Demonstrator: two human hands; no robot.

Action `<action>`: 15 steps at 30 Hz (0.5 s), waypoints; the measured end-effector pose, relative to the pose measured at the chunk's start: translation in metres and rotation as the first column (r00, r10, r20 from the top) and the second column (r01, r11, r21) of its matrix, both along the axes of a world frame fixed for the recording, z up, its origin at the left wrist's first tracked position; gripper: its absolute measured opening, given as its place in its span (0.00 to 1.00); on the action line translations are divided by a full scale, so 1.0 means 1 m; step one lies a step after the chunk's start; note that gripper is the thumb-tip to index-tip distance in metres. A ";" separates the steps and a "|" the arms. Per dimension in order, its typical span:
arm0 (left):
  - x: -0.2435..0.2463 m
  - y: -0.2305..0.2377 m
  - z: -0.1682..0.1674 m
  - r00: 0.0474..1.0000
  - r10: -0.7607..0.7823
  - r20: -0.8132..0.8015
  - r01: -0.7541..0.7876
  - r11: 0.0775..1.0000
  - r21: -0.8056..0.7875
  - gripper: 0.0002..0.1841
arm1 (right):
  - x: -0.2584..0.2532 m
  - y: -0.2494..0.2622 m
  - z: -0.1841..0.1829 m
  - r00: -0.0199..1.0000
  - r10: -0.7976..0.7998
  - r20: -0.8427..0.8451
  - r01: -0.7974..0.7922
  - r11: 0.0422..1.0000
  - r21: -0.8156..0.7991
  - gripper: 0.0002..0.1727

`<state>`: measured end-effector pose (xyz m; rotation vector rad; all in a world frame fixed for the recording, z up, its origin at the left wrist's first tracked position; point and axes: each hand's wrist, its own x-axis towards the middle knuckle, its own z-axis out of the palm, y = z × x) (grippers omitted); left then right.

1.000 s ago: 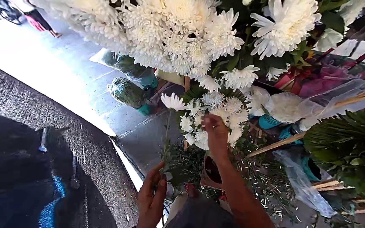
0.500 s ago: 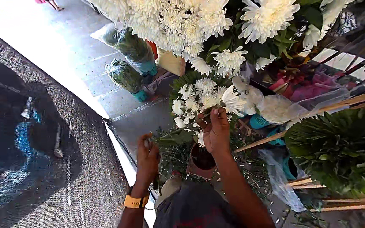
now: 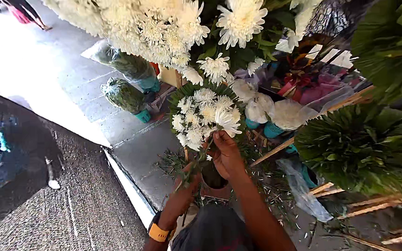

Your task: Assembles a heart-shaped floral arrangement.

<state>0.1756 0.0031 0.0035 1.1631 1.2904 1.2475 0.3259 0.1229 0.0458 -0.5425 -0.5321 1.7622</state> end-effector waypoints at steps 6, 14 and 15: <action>-0.011 0.020 0.002 0.965 0.090 -0.245 -0.044 0.981 0.187 0.31 | 0.020 0.013 -0.013 0.935 -0.017 0.353 -0.068 0.971 0.228 0.09; -0.019 0.002 0.010 0.958 0.248 -0.145 -0.231 0.965 0.123 0.09 | 0.032 0.065 0.002 0.850 -0.525 0.041 0.520 0.849 0.092 0.05; -0.026 -0.002 0.008 0.951 0.256 -0.174 -0.244 0.966 0.083 0.09 | 0.040 0.085 0.005 0.794 -0.608 -0.010 0.606 0.788 0.106 0.10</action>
